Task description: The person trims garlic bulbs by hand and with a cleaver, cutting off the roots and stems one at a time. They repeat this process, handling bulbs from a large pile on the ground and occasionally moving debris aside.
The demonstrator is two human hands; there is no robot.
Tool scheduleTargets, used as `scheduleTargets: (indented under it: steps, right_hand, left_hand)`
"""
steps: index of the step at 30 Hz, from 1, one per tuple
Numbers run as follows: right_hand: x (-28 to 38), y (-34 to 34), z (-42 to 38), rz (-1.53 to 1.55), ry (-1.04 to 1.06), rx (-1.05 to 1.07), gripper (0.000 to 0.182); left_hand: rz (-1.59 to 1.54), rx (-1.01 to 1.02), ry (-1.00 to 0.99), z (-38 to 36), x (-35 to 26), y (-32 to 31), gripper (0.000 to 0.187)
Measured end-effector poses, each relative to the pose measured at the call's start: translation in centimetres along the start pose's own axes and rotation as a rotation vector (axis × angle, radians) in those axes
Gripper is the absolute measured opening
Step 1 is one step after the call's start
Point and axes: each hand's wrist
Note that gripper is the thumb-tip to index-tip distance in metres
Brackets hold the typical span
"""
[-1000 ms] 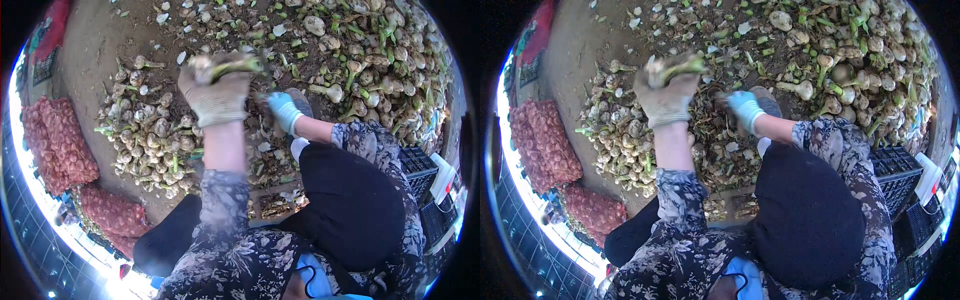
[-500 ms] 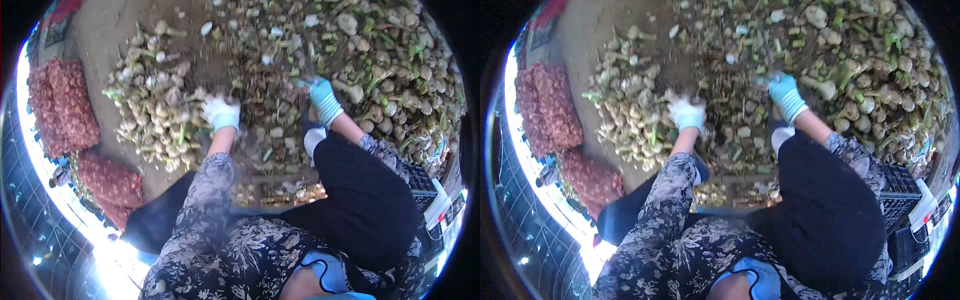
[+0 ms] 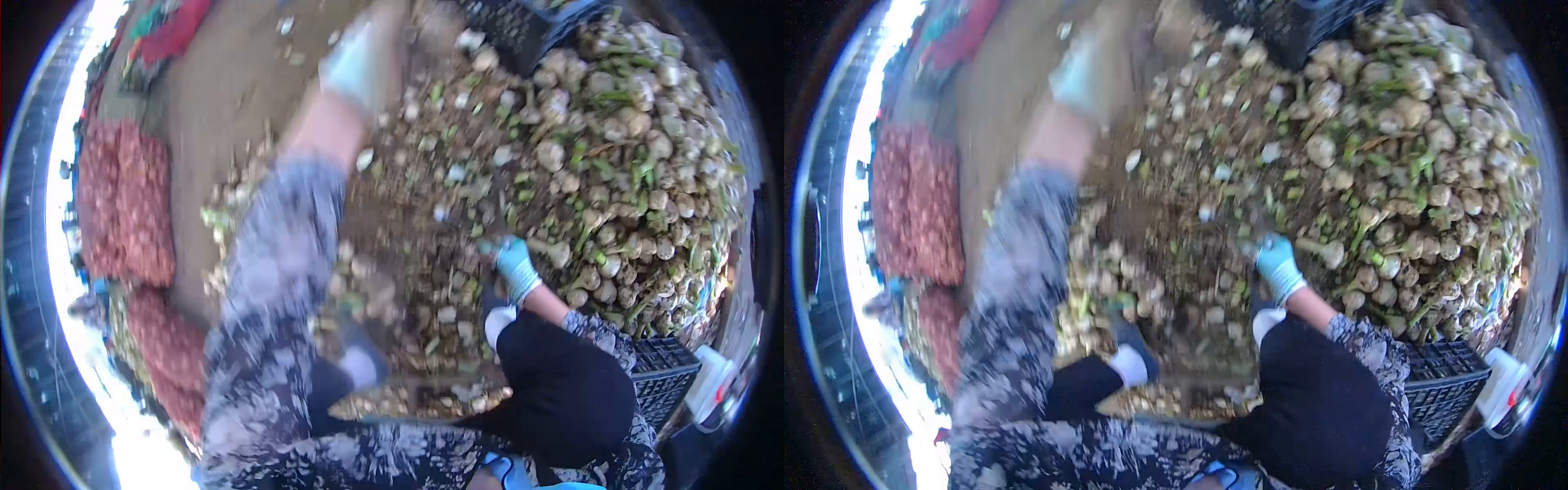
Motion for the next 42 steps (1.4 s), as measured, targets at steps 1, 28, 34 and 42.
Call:
scheduleTargets:
  steps: [1,28,34,42]
  right_hand:
    - [1.3,-0.4,-0.5,0.070,-0.050,-0.010,0.021]
    - [2.6,3.4,-3.6,-0.157,0.008,-0.133,0.009]
    - [1.6,3.0,-1.6,0.038,-0.044,-0.161,0.010]
    - [3.7,0.1,-0.5,0.010,-0.043,-0.100,0.023]
  left_hand:
    - [-0.168,-0.020,0.188,0.1,0.3,1.9,0.039]
    - [0.314,0.103,1.189,-13.7,36.7,-5.9,0.084]
    - [0.402,0.054,1.010,-14.5,30.2,-8.3,0.072]
    - [-0.681,-0.155,0.864,-15.1,21.4,-10.4,0.056]
Point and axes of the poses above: each hand's wrist, its own z-axis towards the middle knuckle, its own y-axis out of the back of the hand, x = y × z, and after that the axes turned 2 degrees about z, right-handed
